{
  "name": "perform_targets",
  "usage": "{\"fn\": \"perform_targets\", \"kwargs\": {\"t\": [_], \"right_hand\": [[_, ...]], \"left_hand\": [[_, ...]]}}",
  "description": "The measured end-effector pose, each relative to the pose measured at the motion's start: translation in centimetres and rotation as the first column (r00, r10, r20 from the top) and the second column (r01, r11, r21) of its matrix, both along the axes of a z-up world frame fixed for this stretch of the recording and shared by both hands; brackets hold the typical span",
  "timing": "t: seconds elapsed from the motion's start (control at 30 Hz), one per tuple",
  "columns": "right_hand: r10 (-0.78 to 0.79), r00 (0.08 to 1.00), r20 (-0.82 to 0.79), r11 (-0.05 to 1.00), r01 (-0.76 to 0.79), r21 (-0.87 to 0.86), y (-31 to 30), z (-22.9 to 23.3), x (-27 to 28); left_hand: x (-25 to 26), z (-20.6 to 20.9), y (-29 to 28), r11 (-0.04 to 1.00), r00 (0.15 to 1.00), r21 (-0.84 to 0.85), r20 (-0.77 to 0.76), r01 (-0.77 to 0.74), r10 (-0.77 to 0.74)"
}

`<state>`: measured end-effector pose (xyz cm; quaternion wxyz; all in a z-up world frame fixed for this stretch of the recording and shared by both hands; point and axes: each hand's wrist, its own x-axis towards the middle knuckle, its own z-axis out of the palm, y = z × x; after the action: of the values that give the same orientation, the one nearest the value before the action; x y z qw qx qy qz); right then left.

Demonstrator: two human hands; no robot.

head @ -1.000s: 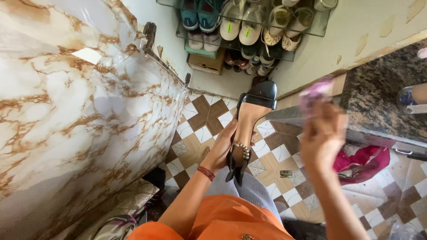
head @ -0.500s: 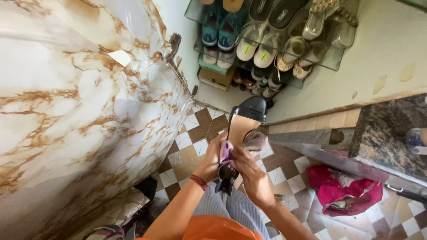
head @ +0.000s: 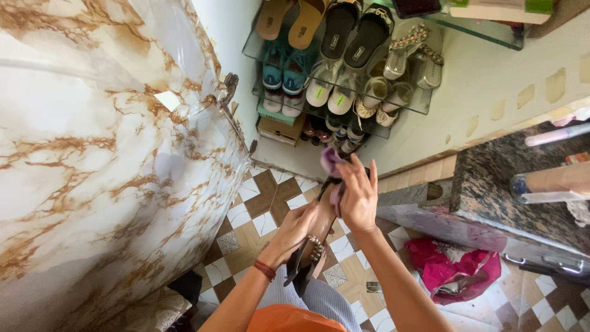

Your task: The person cleans a pair of black sneakers with a brush and cloth, then wipes the floor with a cloth and a spray bottle. They also wipe a pair of black high-heeled shoes and place them into a pink bag.

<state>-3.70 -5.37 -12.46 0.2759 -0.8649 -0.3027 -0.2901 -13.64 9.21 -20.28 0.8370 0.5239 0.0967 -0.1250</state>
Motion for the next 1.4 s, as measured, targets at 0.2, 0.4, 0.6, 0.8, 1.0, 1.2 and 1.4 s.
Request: {"fn": "perform_targets", "kwargs": {"t": [0.2, 0.4, 0.6, 0.8, 1.0, 1.2, 1.4], "right_hand": [[-0.236, 0.790, -0.566, 0.851, 0.449, 0.271, -5.7, -1.0, 5.0], [0.247, 0.747, -0.617, 0.636, 0.356, 0.685, -3.3, -6.9, 1.9], [0.085, 0.579, -0.811, 0.849, 0.385, 0.363, 1.3, -8.9, -7.7], [0.029, 0.506, -0.862, 0.764, 0.545, 0.346, 0.7, -5.0, -4.9], [0.074, 0.622, -0.780, 0.885, 0.320, 0.339, 4.1, -7.7, -7.1], [-0.135, 0.463, -0.876, 0.959, 0.282, 0.001, -1.1, -6.5, -8.8], [-0.076, 0.614, -0.786, 0.917, 0.352, 0.186, 2.6, -1.7, -6.8]], "left_hand": [[-0.6, 2.6, 1.6, 0.998, 0.979, -0.043, -0.201, -0.045, 0.036], [0.8, 1.2, 0.9, 0.985, 0.972, -0.119, -0.214, -0.122, 0.095], [3.5, -4.0, 1.8, 0.929, 0.944, 0.179, -0.004, -0.324, 0.330], [2.9, -7.0, 3.2, 0.964, 0.963, 0.083, -0.075, -0.254, 0.260], [5.2, -8.9, 2.5, 0.923, 0.921, 0.141, -0.107, -0.359, 0.375], [6.4, -9.0, 7.2, 0.930, 0.909, -0.118, -0.286, -0.347, 0.303], [6.8, -7.5, 5.5, 0.878, 0.894, -0.259, -0.321, -0.401, 0.314]]}}
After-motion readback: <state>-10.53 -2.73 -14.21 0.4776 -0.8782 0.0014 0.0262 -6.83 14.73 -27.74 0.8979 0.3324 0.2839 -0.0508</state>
